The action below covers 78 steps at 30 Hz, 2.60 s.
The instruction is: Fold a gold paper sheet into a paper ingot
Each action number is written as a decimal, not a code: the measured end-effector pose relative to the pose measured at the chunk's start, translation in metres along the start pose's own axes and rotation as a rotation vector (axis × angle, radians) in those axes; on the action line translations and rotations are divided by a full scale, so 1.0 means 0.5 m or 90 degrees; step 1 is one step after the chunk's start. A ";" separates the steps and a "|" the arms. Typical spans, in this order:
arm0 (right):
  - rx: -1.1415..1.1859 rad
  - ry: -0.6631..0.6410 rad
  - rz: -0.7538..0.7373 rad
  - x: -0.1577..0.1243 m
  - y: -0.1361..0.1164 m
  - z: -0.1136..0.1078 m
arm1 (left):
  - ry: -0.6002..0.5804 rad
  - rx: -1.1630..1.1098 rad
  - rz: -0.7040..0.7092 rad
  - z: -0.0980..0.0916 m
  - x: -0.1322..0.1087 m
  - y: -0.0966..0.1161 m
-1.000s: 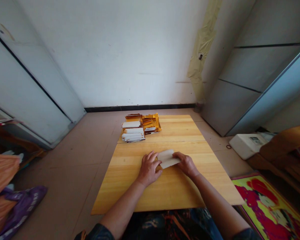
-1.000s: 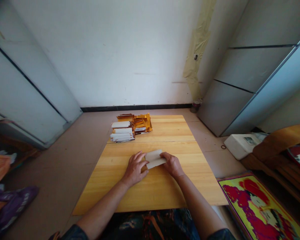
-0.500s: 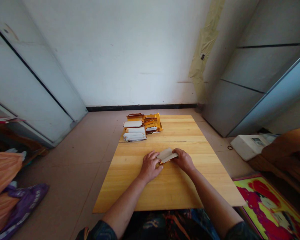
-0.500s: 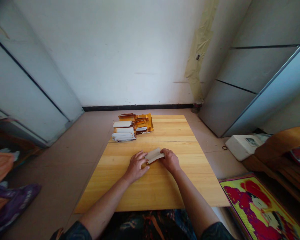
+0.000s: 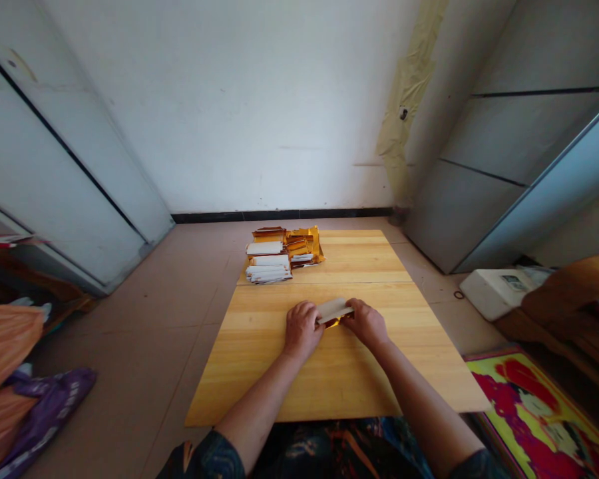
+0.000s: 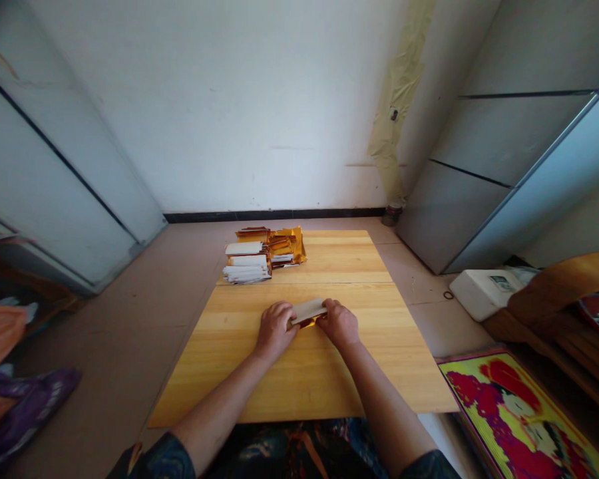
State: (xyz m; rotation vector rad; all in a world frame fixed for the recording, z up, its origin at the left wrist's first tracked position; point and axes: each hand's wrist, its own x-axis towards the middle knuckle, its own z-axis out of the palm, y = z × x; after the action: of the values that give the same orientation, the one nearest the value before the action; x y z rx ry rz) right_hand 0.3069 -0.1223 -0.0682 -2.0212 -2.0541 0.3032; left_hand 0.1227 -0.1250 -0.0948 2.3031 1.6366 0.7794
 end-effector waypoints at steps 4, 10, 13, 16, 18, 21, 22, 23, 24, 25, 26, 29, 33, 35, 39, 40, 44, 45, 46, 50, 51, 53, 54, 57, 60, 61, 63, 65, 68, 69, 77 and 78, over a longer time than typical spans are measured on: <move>-0.008 0.020 -0.013 -0.006 0.001 -0.001 | 0.004 -0.004 0.024 -0.003 0.011 -0.002; 0.016 0.062 -0.067 -0.013 0.013 0.004 | -0.010 -0.002 0.120 -0.013 0.049 -0.026; 0.023 0.073 -0.087 -0.015 0.017 0.004 | -0.026 0.032 0.154 -0.019 0.062 -0.027; 0.019 0.086 -0.100 -0.016 0.021 0.008 | -0.047 0.067 0.156 -0.016 0.062 -0.022; 0.020 0.089 -0.114 -0.017 0.028 0.013 | -0.060 0.070 0.149 -0.010 0.059 -0.022; 0.017 0.084 -0.158 -0.019 0.041 0.019 | -0.069 0.048 0.156 -0.002 0.058 -0.029; 0.013 0.083 -0.174 -0.020 0.045 0.020 | -0.071 0.041 0.161 -0.001 0.058 -0.032; 0.009 0.084 -0.187 -0.020 0.050 0.021 | -0.072 0.035 0.167 -0.001 0.059 -0.034; 0.004 0.086 -0.199 -0.021 0.054 0.022 | -0.073 0.029 0.172 -0.002 0.060 -0.037; -0.001 0.088 -0.211 -0.021 0.057 0.023 | -0.073 0.023 0.179 -0.003 0.060 -0.039; -0.007 0.092 -0.222 -0.020 0.060 0.024 | -0.072 0.015 0.187 -0.004 0.060 -0.041; -0.023 0.104 -0.254 -0.019 0.065 0.024 | -0.054 -0.012 0.211 -0.007 0.057 -0.047; -0.034 0.114 -0.284 -0.027 0.064 0.022 | -0.022 -0.017 0.238 -0.002 0.047 -0.059; -0.035 0.114 -0.304 -0.035 0.062 0.021 | -0.009 -0.013 0.249 0.002 0.045 -0.062; -0.029 0.111 -0.313 -0.046 0.060 0.022 | -0.002 -0.017 0.248 0.007 0.048 -0.057; -0.026 0.112 -0.298 -0.045 0.059 0.023 | -0.003 -0.021 0.240 0.008 0.050 -0.054; -0.050 0.104 -0.209 -0.030 0.049 0.022 | -0.017 -0.035 0.200 0.011 0.057 -0.044; -0.063 0.099 -0.202 -0.026 0.046 0.022 | -0.022 -0.038 0.193 0.010 0.058 -0.043; -0.076 0.096 -0.204 -0.023 0.043 0.021 | -0.025 -0.040 0.186 0.009 0.058 -0.042; -0.112 0.109 -0.258 -0.024 0.043 0.022 | -0.054 -0.039 0.179 -0.007 0.052 -0.040; -0.119 0.113 -0.273 -0.027 0.045 0.022 | -0.064 -0.037 0.186 -0.013 0.050 -0.039; -0.130 0.119 -0.297 -0.032 0.051 0.023 | -0.080 -0.035 0.208 -0.023 0.045 -0.039; -0.134 0.120 -0.304 -0.034 0.052 0.023 | -0.085 -0.034 0.219 -0.026 0.043 -0.039; -0.137 0.109 -0.308 -0.038 0.053 0.023 | -0.093 -0.032 0.238 -0.029 0.037 -0.042; -0.136 0.102 -0.306 -0.046 0.050 0.023 | -0.081 -0.031 0.248 -0.023 0.032 -0.046; -0.136 0.106 -0.308 -0.050 0.050 0.023 | -0.076 -0.030 0.251 -0.022 0.031 -0.046; -0.140 0.114 -0.315 -0.060 0.051 0.024 | -0.064 -0.027 0.257 -0.019 0.029 -0.047; -0.146 0.113 -0.319 -0.071 0.055 0.023 | -0.054 -0.022 0.262 -0.017 0.028 -0.048; -0.145 0.097 -0.322 -0.083 0.060 0.020 | -0.043 -0.018 0.264 -0.014 0.026 -0.048; -0.143 0.090 -0.323 -0.084 0.061 0.020 | -0.042 -0.016 0.264 -0.013 0.025 -0.049; -0.143 0.063 -0.305 -0.083 0.059 0.019 | -0.048 0.020 0.235 -0.019 0.019 -0.025; -0.143 0.063 -0.303 -0.084 0.057 0.019 | -0.049 0.036 0.225 -0.022 0.017 -0.014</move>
State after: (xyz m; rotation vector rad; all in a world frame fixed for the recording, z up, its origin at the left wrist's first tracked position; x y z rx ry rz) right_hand 0.3314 -0.1636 -0.0871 -1.5408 -2.5035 -0.1192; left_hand 0.1132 -0.1160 -0.0864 2.6675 1.2500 0.7073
